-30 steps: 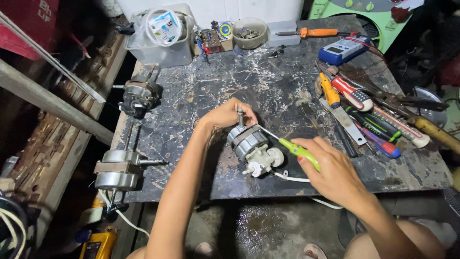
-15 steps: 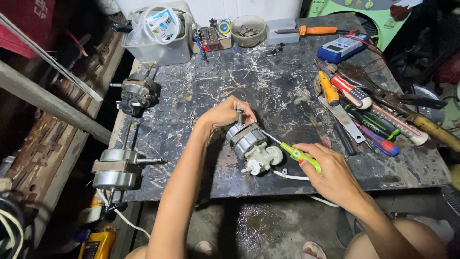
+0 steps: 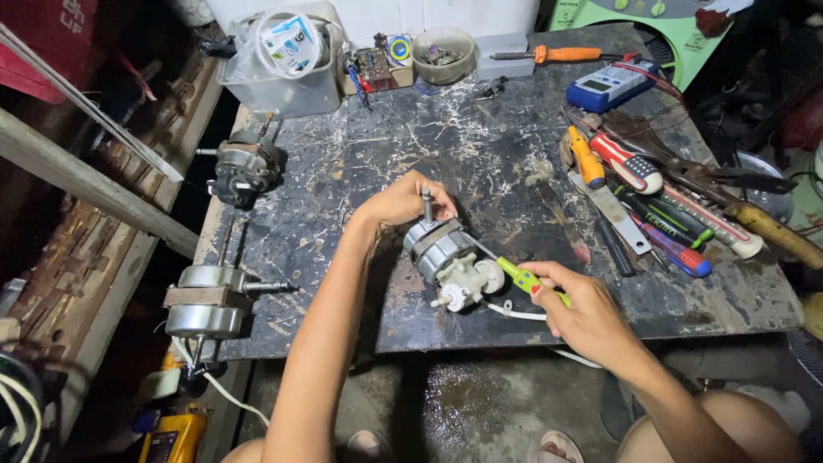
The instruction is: Disassembling the housing of an electric motor using a screwdriver as a pry tool on a workbench.
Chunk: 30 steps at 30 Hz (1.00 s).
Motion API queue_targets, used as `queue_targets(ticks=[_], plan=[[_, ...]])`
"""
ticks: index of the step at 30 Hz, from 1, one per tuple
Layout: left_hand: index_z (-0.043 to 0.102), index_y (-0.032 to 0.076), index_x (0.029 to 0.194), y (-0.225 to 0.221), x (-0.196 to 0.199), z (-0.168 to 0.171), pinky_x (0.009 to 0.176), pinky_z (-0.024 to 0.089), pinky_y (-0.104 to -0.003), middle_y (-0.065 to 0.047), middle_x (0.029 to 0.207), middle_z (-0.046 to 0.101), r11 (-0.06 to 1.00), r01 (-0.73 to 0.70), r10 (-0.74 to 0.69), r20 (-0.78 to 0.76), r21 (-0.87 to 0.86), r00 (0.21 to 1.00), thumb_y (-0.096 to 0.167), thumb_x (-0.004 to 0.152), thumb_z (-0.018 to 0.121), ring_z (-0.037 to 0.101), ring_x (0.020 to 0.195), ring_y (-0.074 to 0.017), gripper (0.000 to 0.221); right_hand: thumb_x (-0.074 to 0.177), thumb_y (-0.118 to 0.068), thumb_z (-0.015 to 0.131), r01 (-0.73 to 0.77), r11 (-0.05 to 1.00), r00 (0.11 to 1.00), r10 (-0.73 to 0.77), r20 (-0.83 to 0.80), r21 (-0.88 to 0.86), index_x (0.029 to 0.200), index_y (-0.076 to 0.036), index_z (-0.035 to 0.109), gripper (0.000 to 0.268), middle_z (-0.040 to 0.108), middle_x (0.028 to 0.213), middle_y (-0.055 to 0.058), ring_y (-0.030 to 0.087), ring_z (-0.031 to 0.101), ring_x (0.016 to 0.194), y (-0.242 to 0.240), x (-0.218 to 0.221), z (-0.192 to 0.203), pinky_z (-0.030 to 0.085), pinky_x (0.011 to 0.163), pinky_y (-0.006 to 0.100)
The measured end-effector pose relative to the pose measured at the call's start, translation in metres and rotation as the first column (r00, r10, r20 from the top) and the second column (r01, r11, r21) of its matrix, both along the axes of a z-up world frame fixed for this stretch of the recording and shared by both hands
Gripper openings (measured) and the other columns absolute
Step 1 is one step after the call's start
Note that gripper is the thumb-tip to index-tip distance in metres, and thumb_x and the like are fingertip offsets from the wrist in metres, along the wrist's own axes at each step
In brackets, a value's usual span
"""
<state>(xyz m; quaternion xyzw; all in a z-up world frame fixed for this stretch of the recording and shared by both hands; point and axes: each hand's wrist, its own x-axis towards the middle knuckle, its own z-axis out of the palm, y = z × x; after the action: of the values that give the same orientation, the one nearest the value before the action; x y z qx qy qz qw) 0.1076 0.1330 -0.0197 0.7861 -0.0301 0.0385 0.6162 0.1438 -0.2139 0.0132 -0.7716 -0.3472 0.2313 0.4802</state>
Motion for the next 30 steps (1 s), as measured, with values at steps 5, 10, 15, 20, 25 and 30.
queue_targets(ticks=[5, 10, 15, 20, 25, 30], plan=[[0.079, 0.007, 0.080, -0.001, -0.001, 0.002, 0.073, 0.046, -0.024, -0.003, 0.071, 0.067, 1.000, -0.003, 0.003, -0.009, -0.002, 1.000, 0.007, 0.075, 0.087, 0.057, 0.073, -0.0099, 0.009, 0.091, 0.001, 0.052, 0.006, 1.000, 0.998, -0.005, -0.063, 0.028, 0.126, 0.002, 0.070, 0.039, 0.069, 0.075, 0.016, 0.021, 0.061, 0.035, -0.001, 0.000, -0.005, 0.053, 0.044, 0.035], [0.079, 0.006, 0.080, 0.000, 0.000, 0.001, 0.073, 0.046, -0.024, -0.003, 0.071, 0.068, 1.000, 0.000, 0.000, 0.000, -0.015, 1.000, 0.007, 0.075, 0.087, 0.058, 0.073, -0.0103, 0.009, 0.092, 0.000, 0.052, 0.033, 0.999, 0.991, -0.029, -0.129, 0.032, 0.124, 0.005, 0.069, 0.037, 0.066, 0.076, 0.018, 0.022, 0.057, 0.034, 0.002, -0.003, -0.007, 0.046, 0.035, 0.034], [0.079, 0.005, 0.081, -0.005, -0.003, 0.006, 0.073, 0.047, -0.024, -0.004, 0.070, 0.067, 1.000, -0.005, 0.006, 0.025, -0.031, 1.000, 0.005, 0.077, 0.086, 0.059, 0.073, -0.0109, 0.008, 0.095, -0.010, 0.051, 0.203, 0.975, 0.814, -0.118, -0.569, 0.089, 0.124, 0.012, 0.065, 0.040, 0.052, 0.084, 0.019, 0.016, 0.043, 0.041, 0.011, -0.021, 0.014, 0.032, 0.028, 0.026], [0.079, 0.004, 0.082, -0.003, -0.009, 0.009, 0.075, 0.047, -0.024, -0.004, 0.071, 0.068, 1.000, 0.005, -0.004, 0.019, -0.021, 1.000, 0.006, 0.078, 0.085, 0.059, 0.074, -0.0107, 0.007, 0.096, -0.013, 0.055, 0.188, 0.982, 0.890, -0.155, -0.429, 0.034, 0.113, 0.009, 0.073, 0.034, 0.058, 0.075, 0.018, 0.018, 0.050, 0.043, 0.010, -0.006, -0.017, 0.037, 0.031, 0.027], [0.079, 0.004, 0.083, 0.003, -0.011, 0.005, 0.074, 0.048, -0.024, -0.005, 0.072, 0.069, 1.000, -0.012, 0.012, 0.012, -0.028, 1.000, 0.007, 0.080, 0.085, 0.059, 0.074, -0.0105, 0.007, 0.086, -0.020, 0.073, 0.121, 0.992, 0.923, -0.095, 0.372, -0.047, 0.112, -0.008, 0.076, 0.028, 0.075, 0.083, 0.014, 0.032, 0.073, 0.072, 0.007, -0.006, -0.011, 0.055, 0.062, 0.039], [0.079, 0.004, 0.084, 0.001, -0.009, 0.004, 0.075, 0.049, -0.024, -0.004, 0.074, 0.070, 0.999, -0.030, 0.030, 0.001, -0.023, 1.000, 0.009, 0.079, 0.086, 0.059, 0.075, -0.0098, 0.010, 0.092, -0.032, 0.069, 0.173, 0.985, 0.503, -0.077, 0.861, -0.013, 0.111, -0.018, 0.068, 0.024, 0.061, 0.077, -0.001, 0.021, 0.071, 0.064, 0.010, -0.016, -0.010, 0.057, 0.056, 0.031]])
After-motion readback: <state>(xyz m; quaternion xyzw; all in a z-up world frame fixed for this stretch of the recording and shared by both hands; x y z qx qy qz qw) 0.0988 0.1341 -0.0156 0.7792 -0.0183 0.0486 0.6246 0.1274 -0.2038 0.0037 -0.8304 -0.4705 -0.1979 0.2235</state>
